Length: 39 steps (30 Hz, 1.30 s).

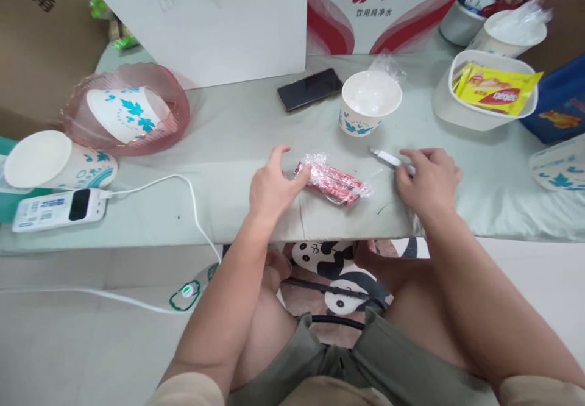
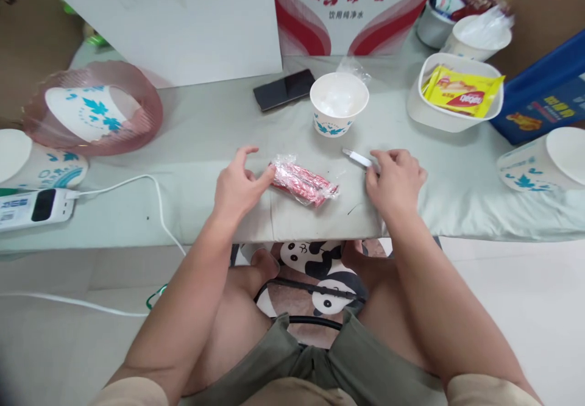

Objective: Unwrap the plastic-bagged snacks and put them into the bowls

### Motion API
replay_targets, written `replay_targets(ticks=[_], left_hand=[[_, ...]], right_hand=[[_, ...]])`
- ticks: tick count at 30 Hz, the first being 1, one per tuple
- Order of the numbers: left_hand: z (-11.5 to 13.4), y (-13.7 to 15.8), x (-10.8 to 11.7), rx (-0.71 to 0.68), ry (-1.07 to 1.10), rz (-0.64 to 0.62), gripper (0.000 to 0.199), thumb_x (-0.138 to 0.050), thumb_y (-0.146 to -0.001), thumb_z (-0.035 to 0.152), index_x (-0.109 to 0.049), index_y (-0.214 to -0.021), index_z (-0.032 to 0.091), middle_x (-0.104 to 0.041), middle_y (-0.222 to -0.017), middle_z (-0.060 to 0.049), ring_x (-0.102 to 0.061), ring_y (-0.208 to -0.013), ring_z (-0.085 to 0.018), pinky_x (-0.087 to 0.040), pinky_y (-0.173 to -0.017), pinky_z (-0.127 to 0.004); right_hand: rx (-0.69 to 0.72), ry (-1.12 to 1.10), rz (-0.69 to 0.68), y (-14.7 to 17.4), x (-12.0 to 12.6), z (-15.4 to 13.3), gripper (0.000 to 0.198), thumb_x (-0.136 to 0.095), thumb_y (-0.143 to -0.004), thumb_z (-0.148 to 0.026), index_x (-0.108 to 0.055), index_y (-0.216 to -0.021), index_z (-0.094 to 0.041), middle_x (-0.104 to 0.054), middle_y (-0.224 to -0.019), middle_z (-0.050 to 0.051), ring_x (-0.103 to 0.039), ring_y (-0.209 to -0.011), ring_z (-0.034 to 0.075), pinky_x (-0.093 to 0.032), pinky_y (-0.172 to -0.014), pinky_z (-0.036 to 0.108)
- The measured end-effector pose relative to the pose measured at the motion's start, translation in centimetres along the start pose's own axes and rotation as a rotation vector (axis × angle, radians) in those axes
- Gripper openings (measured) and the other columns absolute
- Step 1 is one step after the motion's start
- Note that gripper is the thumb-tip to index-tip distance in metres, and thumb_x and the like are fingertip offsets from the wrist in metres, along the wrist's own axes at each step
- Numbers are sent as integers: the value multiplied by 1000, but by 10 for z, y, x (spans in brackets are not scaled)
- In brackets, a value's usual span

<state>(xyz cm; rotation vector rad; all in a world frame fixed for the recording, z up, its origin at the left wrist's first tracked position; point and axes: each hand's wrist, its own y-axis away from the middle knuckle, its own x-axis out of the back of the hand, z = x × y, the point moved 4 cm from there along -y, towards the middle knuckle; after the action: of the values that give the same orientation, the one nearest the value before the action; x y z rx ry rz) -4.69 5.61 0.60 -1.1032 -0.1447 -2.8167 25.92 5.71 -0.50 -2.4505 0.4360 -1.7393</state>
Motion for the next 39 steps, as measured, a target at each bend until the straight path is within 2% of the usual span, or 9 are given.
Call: replay_targets(ticks=[3,6,9,13,18,24,29,33,39], left_hand=[[7,-2,3,-133,1,10,39,-70,-80,42,-67,-114,22,-63,-74,0,-63,-77,-20,-51,-81,-34],[15,-1,-7,-380,30,-70,42,-76,-76,34,-68,-116,22,-65,-117,-6,-61,-113,-24,-47,-101,-36],[14,-1,-15,-442,47,-139,18,-66,-85,26,-72,-101,21,-67,-117,-7,-62,-111,-22,-47,-102,-35],[7,-4,-10,-321,61,-71,16,-55,-91,24,-70,-87,19,-69,-90,-5,-65,-87,-19,-51,-83,-32],[9,-2,-13,-408,74,-179,14,-71,-82,30,-70,-92,20,-70,-109,-6,-66,-98,-20,-51,-88,-33],[-1,-10,-8,-268,190,-75,10,-59,-88,25,-67,-90,19,-74,-101,-6,-69,-93,-19,-54,-85,-32],[8,-2,-15,-448,140,-247,19,-72,-78,24,-71,-96,20,-73,-118,-8,-68,-109,-23,-52,-99,-37],[1,-10,-16,-279,289,-202,9,-66,-84,27,-69,-85,19,-77,-106,-8,-72,-97,-21,-56,-91,-36],[-27,-27,5,-9,559,42,14,-67,-76,23,-59,-87,21,-71,-78,0,-71,-74,-15,-57,-68,-26]], right_hand=[[118,-147,65,7,9,-18,41,-51,-82,-22,-69,-119,-19,-62,-116,17,-60,-112,35,-46,-98,55],[467,-374,-102,27,6,-54,49,-50,-76,-17,-64,-123,-21,-61,-127,15,-58,-121,32,-45,-103,50],[638,-401,-258,44,-7,-76,45,-49,-76,-14,-67,-117,-23,-65,-121,11,-61,-113,29,-46,-99,48],[605,-378,-248,44,-17,-75,28,-48,-80,-11,-70,-93,-22,-66,-91,8,-61,-87,25,-47,-84,41],[617,-444,-195,38,-15,-66,20,-51,-80,-9,-66,-79,-22,-64,-86,7,-58,-82,23,-47,-77,38],[583,-439,-154,35,-12,-57,20,-53,-76,-7,-64,-75,-23,-65,-88,6,-61,-82,23,-47,-76,38],[583,-483,-190,35,-10,-59,19,-54,-77,-8,-66,-81,-23,-66,-91,6,-62,-81,23,-48,-73,36],[586,-478,-185,33,-12,-58,18,-54,-76,-8,-66,-79,-22,-67,-90,7,-63,-79,23,-48,-73,36],[560,-441,-198,26,-8,-43,16,-54,-76,-10,-64,-78,-22,-66,-86,6,-63,-78,22,-48,-72,36]])
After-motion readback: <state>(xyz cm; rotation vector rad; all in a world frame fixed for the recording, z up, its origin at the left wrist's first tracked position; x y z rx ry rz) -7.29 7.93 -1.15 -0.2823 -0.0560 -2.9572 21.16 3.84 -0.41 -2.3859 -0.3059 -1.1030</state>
